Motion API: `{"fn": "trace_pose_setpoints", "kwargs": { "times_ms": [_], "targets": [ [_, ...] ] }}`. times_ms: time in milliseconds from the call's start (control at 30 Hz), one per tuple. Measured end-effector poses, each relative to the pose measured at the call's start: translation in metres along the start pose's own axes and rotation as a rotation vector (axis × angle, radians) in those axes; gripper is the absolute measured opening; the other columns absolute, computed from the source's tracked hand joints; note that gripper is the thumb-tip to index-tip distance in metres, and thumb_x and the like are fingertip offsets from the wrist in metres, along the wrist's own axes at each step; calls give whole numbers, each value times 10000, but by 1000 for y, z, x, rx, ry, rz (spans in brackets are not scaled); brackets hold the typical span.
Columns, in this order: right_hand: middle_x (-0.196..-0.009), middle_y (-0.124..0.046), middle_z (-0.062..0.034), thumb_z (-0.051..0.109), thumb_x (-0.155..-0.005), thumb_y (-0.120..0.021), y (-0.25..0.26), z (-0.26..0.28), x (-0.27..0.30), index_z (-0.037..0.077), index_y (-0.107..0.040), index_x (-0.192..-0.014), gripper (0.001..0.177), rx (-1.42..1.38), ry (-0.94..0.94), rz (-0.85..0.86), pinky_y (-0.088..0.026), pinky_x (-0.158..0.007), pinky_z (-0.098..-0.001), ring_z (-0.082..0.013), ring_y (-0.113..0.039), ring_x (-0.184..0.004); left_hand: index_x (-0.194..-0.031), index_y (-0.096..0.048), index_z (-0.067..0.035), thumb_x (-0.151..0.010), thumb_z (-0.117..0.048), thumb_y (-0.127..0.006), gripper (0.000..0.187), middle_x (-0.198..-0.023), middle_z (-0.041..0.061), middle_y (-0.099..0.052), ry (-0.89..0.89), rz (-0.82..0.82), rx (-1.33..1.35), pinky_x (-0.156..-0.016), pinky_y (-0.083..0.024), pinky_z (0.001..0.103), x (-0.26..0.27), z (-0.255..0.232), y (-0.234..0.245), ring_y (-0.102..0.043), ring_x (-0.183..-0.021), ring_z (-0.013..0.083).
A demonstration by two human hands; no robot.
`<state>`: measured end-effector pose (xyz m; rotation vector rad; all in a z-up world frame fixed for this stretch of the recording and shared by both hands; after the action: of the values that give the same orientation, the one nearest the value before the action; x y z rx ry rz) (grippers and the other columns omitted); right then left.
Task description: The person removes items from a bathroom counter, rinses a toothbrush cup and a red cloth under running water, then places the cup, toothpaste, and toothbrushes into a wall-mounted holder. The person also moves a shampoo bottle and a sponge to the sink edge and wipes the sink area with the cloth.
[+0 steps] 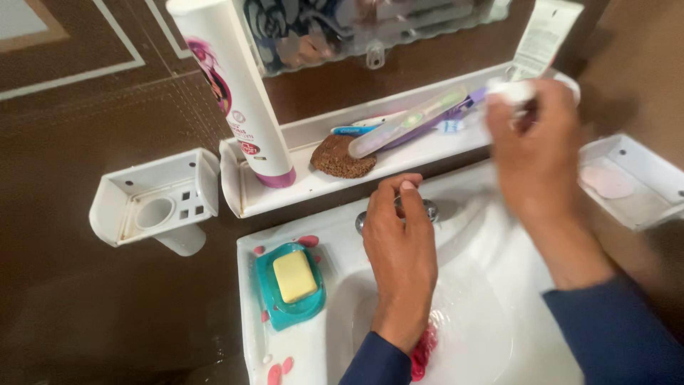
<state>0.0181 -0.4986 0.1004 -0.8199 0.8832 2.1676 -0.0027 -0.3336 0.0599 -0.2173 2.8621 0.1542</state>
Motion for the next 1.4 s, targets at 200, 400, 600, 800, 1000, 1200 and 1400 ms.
{"fn": "trace_pose_setpoints", "kwargs": {
  "times_ms": [200, 400, 600, 800, 1000, 1200, 1400],
  "targets": [
    [-781, -589, -25, 368, -1115, -484, 76, -4, 17, 50, -598, -1004, 355, -258, -409, -128, -434, -590, -243, -80, -549, -655, -1114, -684, -29, -1062, -180, -509, 237, -1067, 118, -685, -386, -53, -125, -896, -472, 415, 27, -26, 3, -606, -1014, 287],
    [-871, -691, -98, 421, -1079, -527, 91, -90, 70, 77, -707, -1117, 390, -101, -841, 54, -470, -598, -289, -143, -601, -658, -1007, -694, -31, -1029, -172, -544, 207, -997, 132, -702, -382, 92, -87, -881, -471, 439, 54, -14, -3, -601, -959, 325],
    [-872, -742, -138, 473, -1040, -476, -6, -134, 167, 34, -751, -1092, 521, -94, -968, 418, -547, -636, -391, -245, -690, -743, -938, -664, -17, -995, -185, -545, 214, -946, 171, -676, -76, 231, -133, -832, -460, 471, 76, 42, -13, -596, -930, 349],
    [-1030, -718, -110, 470, -1038, -429, -50, -106, 202, 86, -661, -1179, 471, -337, -1149, 525, -552, -900, -365, -199, -698, -1016, -997, -642, -20, -1013, -201, -513, 222, -965, 184, -663, -122, 200, -224, -827, -447, 481, 90, 86, -17, -581, -935, 363],
    [-908, -618, -48, 475, -1040, -342, -73, -100, 214, 87, -626, -1030, 481, -453, -1136, 809, -466, -687, -360, -171, -527, -776, -1112, -572, -2, -1025, -314, -497, 332, -1000, 263, -677, -142, 70, -412, -791, -461, 508, 88, 133, -2, -620, -947, 436],
    [-836, -609, -52, 504, -1030, -501, -81, -100, 216, 13, -743, -957, 552, -266, -961, 928, -450, -684, -333, -174, -500, -742, -997, -571, -66, -1034, -406, -423, 373, -819, 231, -714, 279, 318, -389, -693, -493, 571, 87, 184, -3, -677, -801, 459],
    [-884, -745, -138, 436, -982, -525, -93, -98, 220, 56, -712, -1048, 428, -23, -696, 875, -536, -785, -404, -246, -703, -846, -932, -622, -63, -1029, -439, -450, 425, -831, 265, -694, 262, 267, -537, -708, -473, 594, 87, 188, 6, -649, -812, 485]
  ]
}}
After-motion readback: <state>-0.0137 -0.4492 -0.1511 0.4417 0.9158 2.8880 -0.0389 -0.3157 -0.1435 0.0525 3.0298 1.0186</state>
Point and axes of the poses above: each hand's wrist, its own x-axis away from the middle knuckle, its own y-axis out of the back of the hand, z = x × y, the point moved 3 cm from there along -x, towards the middle knuckle
